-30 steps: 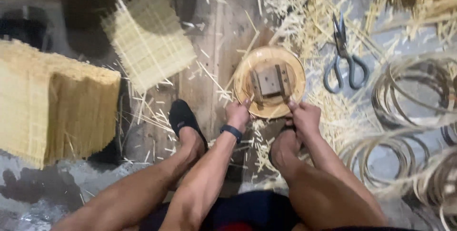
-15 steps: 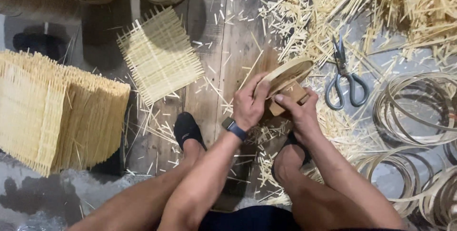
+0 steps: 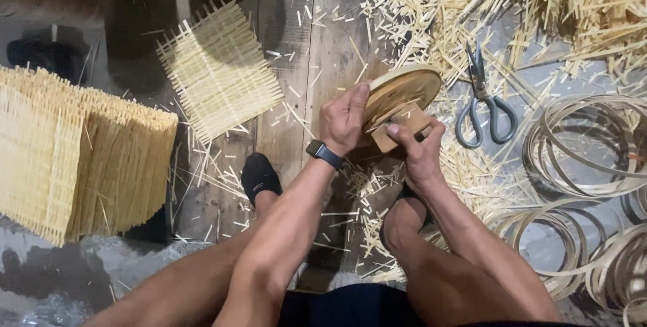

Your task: Assembling and trimming bamboo steamer lids by fitting woven mats into circular rings and using scissors to cut away the excess material.

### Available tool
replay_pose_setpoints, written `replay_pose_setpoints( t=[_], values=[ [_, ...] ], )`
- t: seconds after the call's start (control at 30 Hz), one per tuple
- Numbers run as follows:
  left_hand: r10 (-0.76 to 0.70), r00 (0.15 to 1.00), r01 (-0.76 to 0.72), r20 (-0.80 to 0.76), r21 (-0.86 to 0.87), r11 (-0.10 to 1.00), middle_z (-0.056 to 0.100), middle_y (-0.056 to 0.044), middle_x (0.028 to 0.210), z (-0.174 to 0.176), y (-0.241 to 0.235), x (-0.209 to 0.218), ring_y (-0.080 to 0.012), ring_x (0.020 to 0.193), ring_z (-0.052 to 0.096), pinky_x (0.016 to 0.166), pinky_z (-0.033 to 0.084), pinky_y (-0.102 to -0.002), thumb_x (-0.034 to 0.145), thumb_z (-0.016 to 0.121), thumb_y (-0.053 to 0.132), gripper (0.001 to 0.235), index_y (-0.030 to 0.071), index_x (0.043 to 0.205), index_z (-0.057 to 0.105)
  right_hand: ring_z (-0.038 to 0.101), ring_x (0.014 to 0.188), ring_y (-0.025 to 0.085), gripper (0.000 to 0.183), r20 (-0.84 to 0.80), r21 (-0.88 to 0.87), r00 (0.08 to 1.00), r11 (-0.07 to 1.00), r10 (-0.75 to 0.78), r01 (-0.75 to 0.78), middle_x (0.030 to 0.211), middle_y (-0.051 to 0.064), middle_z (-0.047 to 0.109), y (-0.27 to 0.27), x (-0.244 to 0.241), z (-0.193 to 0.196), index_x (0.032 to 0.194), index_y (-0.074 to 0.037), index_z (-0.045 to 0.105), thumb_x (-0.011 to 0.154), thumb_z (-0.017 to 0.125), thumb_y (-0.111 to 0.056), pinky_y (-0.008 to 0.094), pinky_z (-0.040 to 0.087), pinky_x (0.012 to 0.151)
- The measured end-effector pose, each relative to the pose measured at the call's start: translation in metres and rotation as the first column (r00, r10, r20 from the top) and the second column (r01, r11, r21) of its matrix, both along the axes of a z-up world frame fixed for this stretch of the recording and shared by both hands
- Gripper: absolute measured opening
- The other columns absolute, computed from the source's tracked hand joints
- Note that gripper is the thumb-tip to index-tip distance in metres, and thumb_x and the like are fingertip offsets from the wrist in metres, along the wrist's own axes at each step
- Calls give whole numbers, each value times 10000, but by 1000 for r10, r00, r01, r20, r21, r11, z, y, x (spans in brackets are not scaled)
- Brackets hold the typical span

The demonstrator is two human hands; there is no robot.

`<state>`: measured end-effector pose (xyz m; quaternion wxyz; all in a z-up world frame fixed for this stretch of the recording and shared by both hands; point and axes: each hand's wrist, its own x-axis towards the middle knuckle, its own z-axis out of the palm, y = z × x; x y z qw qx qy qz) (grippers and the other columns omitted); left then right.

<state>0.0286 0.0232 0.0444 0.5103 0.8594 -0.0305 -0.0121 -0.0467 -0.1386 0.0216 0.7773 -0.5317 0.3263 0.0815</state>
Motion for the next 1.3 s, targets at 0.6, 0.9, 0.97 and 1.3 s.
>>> replay_pose_setpoints(
  t=[0.6, 0.9, 0.97, 1.3],
  values=[
    [223, 934, -323, 280, 391, 862, 735, -115, 1233, -180, 93, 36, -259, 1103, 645, 916, 534, -408, 1088, 551, 440, 390, 131, 971, 757, 660, 1132, 327, 702, 89, 296, 983, 947, -160, 127, 1278, 158, 615, -110, -55, 0, 1461, -22, 492, 892, 643, -405, 570, 545, 941],
    [-346, 938, 198, 10, 805, 560, 419, -202, 1613, -162, -12, -78, -338, 1531, 327, 1264, 227, -480, 998, 556, 324, 541, 98, 1485, 486, 660, 1096, 307, 575, 4, 293, 985, 942, -173, 164, 1208, 115, 641, -89, -47, 4, 1355, -68, 526, 869, 629, -358, 549, 558, 914],
    [-352, 936, 252, -9, 716, 651, 475, -189, 1576, -127, 30, -58, -331, 1506, 383, 1256, 287, -471, 934, 524, 211, 522, 79, 1439, 529, 649, 1124, 295, 571, 18, 288, 985, 944, -170, 158, 1225, 102, 637, -93, -53, 0, 1372, -70, 523, 885, 630, -349, 527, 541, 948],
    [-498, 616, -197, 610, 731, 653, 700, -60, 961, 90, 171, 217, -204, 905, 690, 750, 601, -299, 992, 517, -101, 324, 160, 1064, 695, 653, 1098, 311, 521, -29, 323, 992, 938, -122, 125, 1208, 125, 653, -86, -60, -1, 1329, -47, 550, 901, 604, -339, 529, 501, 983]
  ],
)
